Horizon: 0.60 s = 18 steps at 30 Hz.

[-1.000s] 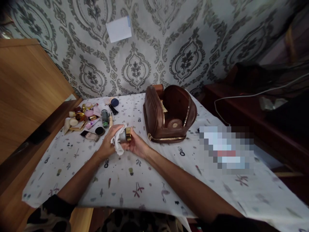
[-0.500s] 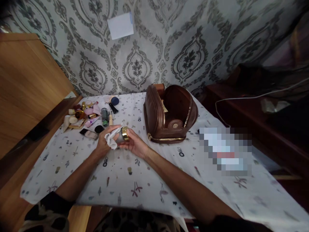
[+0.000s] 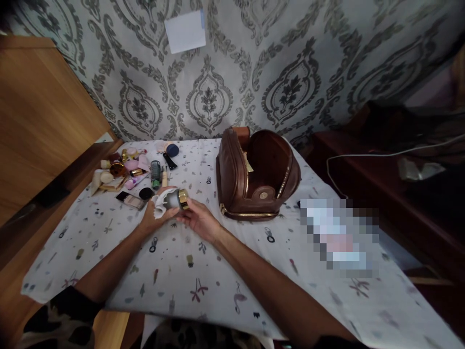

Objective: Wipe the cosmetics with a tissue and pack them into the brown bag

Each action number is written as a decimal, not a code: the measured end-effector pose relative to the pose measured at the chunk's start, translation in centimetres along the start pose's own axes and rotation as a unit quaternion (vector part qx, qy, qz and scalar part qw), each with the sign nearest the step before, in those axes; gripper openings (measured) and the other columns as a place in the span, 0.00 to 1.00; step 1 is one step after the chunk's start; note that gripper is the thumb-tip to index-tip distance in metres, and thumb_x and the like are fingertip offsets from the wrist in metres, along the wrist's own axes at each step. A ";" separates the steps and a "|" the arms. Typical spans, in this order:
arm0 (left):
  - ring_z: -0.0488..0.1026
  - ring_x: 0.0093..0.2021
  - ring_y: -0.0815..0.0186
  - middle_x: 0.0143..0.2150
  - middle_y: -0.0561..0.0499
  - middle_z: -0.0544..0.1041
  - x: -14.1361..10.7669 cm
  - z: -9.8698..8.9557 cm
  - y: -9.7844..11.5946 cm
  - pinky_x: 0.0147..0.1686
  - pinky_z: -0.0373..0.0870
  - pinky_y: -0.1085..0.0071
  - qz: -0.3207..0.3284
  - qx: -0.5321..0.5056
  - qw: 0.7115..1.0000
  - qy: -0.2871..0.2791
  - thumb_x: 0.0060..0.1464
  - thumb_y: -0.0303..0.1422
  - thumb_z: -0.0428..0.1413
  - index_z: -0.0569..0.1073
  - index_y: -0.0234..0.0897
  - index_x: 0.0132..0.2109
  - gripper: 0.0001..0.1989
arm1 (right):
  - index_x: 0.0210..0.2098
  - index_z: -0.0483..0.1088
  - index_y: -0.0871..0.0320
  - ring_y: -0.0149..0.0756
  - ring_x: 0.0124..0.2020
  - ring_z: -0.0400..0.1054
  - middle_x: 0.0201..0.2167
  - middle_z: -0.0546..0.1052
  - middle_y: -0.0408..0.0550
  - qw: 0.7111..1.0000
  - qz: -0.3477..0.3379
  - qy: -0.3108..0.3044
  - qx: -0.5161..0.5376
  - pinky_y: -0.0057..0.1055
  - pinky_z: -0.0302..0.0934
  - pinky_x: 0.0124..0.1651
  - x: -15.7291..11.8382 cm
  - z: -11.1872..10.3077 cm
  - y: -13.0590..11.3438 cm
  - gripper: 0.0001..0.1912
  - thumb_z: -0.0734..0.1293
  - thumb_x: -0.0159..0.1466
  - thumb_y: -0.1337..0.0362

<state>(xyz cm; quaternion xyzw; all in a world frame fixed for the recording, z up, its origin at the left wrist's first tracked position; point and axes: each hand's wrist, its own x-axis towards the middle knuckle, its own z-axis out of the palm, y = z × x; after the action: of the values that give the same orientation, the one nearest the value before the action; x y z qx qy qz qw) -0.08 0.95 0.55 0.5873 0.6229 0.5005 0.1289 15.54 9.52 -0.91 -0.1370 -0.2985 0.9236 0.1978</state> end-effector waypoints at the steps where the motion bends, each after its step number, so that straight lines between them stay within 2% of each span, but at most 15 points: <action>1: 0.76 0.47 0.56 0.49 0.43 0.78 0.0 0.0 0.0 0.48 0.72 0.62 0.003 -0.005 1.000 0.001 0.51 0.43 0.62 0.72 0.36 0.54 0.26 | 0.40 0.74 0.56 0.32 0.37 0.73 0.36 0.79 0.43 1.000 -0.004 -0.002 -0.002 0.29 0.68 0.43 0.0 0.0 0.0 0.14 0.74 0.58 0.56; 4: 0.76 0.48 0.56 0.48 0.43 0.78 0.1 0.0 0.1 0.49 0.72 0.61 0.025 -0.006 1.000 0.012 0.56 0.41 0.58 0.73 0.37 0.53 0.20 | 0.46 0.70 0.52 0.32 0.36 0.74 0.37 0.79 0.42 1.000 -0.007 -0.008 -0.010 0.30 0.69 0.41 0.0 0.0 -0.1 0.19 0.74 0.58 0.56; 7: 0.75 0.49 0.57 0.48 0.43 0.78 0.1 -0.1 0.3 0.51 0.70 0.58 0.091 0.022 0.995 0.021 0.61 0.39 0.55 0.74 0.39 0.53 0.16 | 0.46 0.69 0.53 0.33 0.36 0.75 0.38 0.79 0.44 1.000 -0.009 -0.012 -0.025 0.31 0.69 0.41 0.1 0.1 0.0 0.21 0.74 0.58 0.53; 9: 0.73 0.53 0.55 0.52 0.42 0.76 0.1 -0.2 0.5 0.53 0.69 0.56 0.149 0.060 0.987 0.007 0.60 0.39 0.56 0.72 0.40 0.56 0.18 | 0.45 0.69 0.55 0.33 0.35 0.75 0.37 0.79 0.45 1.000 -0.011 -0.010 -0.022 0.30 0.70 0.39 0.3 0.1 0.1 0.22 0.74 0.58 0.51; 11: 0.69 0.57 0.53 0.57 0.40 0.72 0.0 -0.2 0.6 0.56 0.67 0.55 0.179 0.094 0.979 -0.017 0.57 0.42 0.60 0.68 0.42 0.61 0.27 | 0.43 0.70 0.57 0.32 0.30 0.73 0.33 0.78 0.45 1.000 -0.003 -0.007 -0.003 0.28 0.69 0.34 0.5 0.2 0.1 0.22 0.72 0.59 0.48; 14: 0.69 0.58 0.52 0.59 0.38 0.69 -0.2 -0.1 0.7 0.55 0.68 0.55 0.155 0.112 0.981 -0.039 0.53 0.44 0.63 0.63 0.43 0.64 0.34 | 0.39 0.72 0.59 0.28 0.25 0.67 0.30 0.77 0.45 1.000 0.017 -0.005 0.017 0.28 0.67 0.31 0.6 0.3 0.2 0.22 0.68 0.62 0.45; 18: 0.73 0.51 0.55 0.51 0.42 0.74 -0.3 0.1 0.4 0.51 0.71 0.59 0.085 0.064 0.994 -0.012 0.53 0.44 0.63 0.67 0.41 0.60 0.30 | 0.40 0.73 0.59 0.31 0.33 0.71 0.34 0.78 0.46 1.000 0.003 0.012 -0.008 0.29 0.68 0.39 0.3 0.4 0.2 0.21 0.69 0.61 0.46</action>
<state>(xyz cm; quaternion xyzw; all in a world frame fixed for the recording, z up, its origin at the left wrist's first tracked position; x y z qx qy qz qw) 0.28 0.66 0.67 0.6516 0.5996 0.4613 0.0553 15.06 9.37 -0.76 -0.1504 -0.3027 0.9202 0.1974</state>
